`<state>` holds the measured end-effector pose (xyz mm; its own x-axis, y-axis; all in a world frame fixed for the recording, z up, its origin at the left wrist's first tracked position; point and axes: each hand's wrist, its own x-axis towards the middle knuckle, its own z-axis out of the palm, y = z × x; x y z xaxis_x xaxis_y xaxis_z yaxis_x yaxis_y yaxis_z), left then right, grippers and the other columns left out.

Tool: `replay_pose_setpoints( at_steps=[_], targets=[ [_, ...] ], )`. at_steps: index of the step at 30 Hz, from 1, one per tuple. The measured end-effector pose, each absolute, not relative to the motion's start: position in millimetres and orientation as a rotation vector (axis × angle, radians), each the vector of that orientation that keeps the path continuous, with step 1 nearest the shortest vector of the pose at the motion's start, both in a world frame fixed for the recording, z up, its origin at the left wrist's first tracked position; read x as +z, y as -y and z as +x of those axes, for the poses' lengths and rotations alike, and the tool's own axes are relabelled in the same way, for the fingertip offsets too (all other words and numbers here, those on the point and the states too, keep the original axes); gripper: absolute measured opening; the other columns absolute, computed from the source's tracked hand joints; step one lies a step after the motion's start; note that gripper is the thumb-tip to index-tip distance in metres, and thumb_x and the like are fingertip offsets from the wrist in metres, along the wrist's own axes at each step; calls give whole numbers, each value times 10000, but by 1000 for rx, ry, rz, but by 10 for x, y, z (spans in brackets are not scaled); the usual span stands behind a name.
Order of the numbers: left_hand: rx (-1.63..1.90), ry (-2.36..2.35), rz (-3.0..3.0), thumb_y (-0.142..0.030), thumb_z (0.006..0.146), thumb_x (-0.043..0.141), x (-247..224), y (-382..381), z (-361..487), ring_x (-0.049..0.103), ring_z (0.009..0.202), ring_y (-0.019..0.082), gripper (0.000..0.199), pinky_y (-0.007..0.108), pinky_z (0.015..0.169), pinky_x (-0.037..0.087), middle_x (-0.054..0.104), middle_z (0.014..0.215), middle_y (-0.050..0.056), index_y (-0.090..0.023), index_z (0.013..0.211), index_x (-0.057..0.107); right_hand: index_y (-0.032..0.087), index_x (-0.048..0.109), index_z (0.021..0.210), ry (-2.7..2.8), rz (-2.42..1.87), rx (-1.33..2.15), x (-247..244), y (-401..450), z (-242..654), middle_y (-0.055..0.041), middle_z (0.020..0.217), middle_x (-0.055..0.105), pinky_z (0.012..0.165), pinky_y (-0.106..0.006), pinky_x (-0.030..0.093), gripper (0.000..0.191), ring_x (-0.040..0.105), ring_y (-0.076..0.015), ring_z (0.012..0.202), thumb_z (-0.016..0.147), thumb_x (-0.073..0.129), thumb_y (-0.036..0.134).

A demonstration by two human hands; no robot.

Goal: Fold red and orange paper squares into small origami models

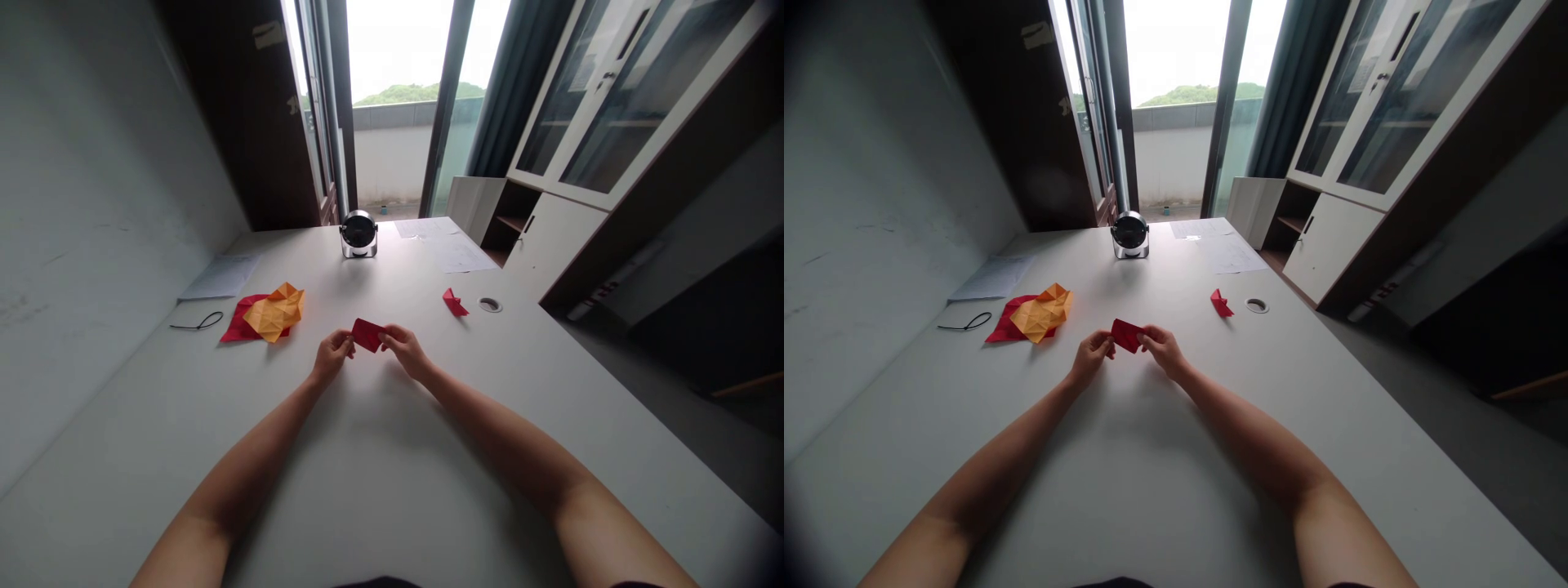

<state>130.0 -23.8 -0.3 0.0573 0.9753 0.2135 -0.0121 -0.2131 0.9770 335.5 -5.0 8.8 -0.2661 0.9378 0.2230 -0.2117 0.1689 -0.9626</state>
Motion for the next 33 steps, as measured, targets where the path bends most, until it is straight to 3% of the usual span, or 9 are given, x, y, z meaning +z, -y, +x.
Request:
replay_pose_setpoints(
  at_steps=[5,9,14,20,28,33],
  targets=[
    [1278,-1026,1461,-372,864,636,-26,260,1321,598,592,129,253,271,604,511,614,647,2,-146,974,657,159,660,859,1409,-760,1413,110,88,3365,-23,747,649,667,-288,465,302,560,-141,676,818,677,458],
    [1291,-1019,1454,-315,850,636,-4,270,1329,655,674,154,212,299,664,533,682,816,46,-145,975,647,160,672,845,1572,-825,1349,85,88,3346,-25,746,655,694,-292,472,286,586,-152,707,847,636,444],
    [1222,-962,1546,-309,854,624,73,313,1324,688,860,203,270,341,804,536,695,995,82,-157,1077,640,188,672,904,1609,-846,1200,23,44,3334,-65,957,688,749,-301,504,275,654,-184,847,844,634,454],
    [1158,-1005,1573,-418,859,646,72,347,1333,703,841,213,373,344,787,538,707,1004,93,-162,1128,619,186,602,783,1660,-999,1026,-4,62,3346,6,663,614,590,-254,442,305,561,-140,618,833,641,484],
    [1184,-932,1528,-368,872,642,26,327,1357,710,837,209,303,364,820,538,709,1039,101,-167,1095,600,194,583,817,1701,-990,1039,16,88,3329,1,685,632,570,-249,433,293,555,-135,600,829,634,483],
    [1208,-989,1521,-384,870,644,24,331,1364,711,749,194,279,338,744,541,727,920,72,-177,1044,578,200,543,778,1689,-994,1039,-3,93,3312,14,650,609,558,-246,427,281,533,-131,588,820,639,461]
  ],
)
